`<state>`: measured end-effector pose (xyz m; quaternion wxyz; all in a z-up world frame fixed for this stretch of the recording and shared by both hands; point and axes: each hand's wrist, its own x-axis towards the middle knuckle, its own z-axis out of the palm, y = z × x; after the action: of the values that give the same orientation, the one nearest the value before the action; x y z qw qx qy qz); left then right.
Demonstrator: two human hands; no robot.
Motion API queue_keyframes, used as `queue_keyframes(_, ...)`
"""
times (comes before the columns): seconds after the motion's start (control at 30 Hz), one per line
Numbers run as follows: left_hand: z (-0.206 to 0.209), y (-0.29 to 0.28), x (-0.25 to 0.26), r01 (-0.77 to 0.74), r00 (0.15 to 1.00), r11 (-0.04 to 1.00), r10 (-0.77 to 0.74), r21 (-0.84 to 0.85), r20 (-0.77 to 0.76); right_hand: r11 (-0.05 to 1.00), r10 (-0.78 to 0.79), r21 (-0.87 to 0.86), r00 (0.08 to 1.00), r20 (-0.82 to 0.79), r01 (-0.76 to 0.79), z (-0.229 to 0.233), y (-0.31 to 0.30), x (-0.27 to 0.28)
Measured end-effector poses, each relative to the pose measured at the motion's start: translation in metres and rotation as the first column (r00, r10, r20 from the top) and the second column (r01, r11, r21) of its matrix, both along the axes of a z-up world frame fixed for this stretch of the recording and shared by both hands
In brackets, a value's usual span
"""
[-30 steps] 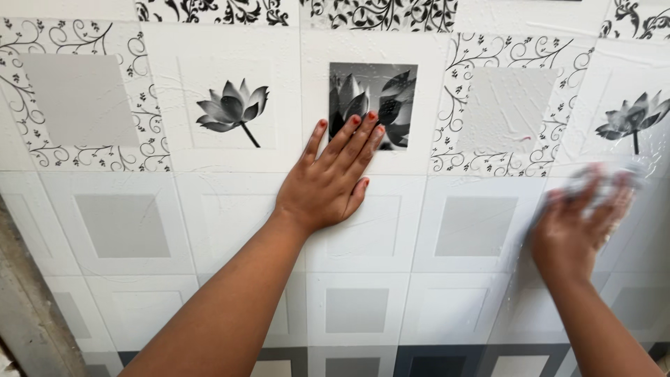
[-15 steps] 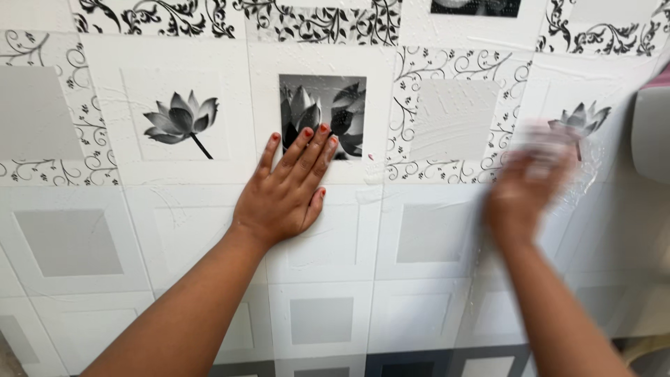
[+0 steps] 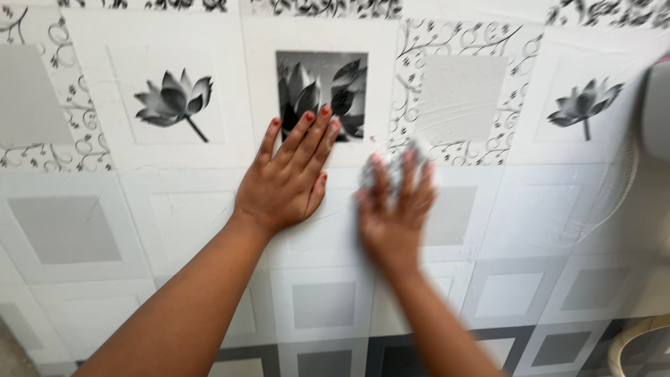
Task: The person scrubs patterned wall tiles with a wet cloth, repeatedly dipping the cloth into a metal bowl of water. They wipe the tiles around a pink sink, then rinse the cloth under the tap and wring it out.
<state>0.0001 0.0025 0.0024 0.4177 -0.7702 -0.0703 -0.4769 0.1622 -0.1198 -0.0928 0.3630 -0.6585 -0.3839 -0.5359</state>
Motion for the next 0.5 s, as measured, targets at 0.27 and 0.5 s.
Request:
queue_keyframes(0.27, -0.002, 0.005, 0.0, 0.004, 1.0, 1.0, -0.004, 0.008, 0.006, 0.892, -0.093, 0.309, 0.803, -0.589, 0.33, 0.077, -0.094, 0.162)
queue_keyframes(0.5, -0.008, 0.005, 0.002, 0.037, 0.999, 0.997, -0.039, -0.061, -0.027, 0.973, -0.174, 0.12, 0.972, -0.16, 0.195, 0.086, -0.022, 0.088)
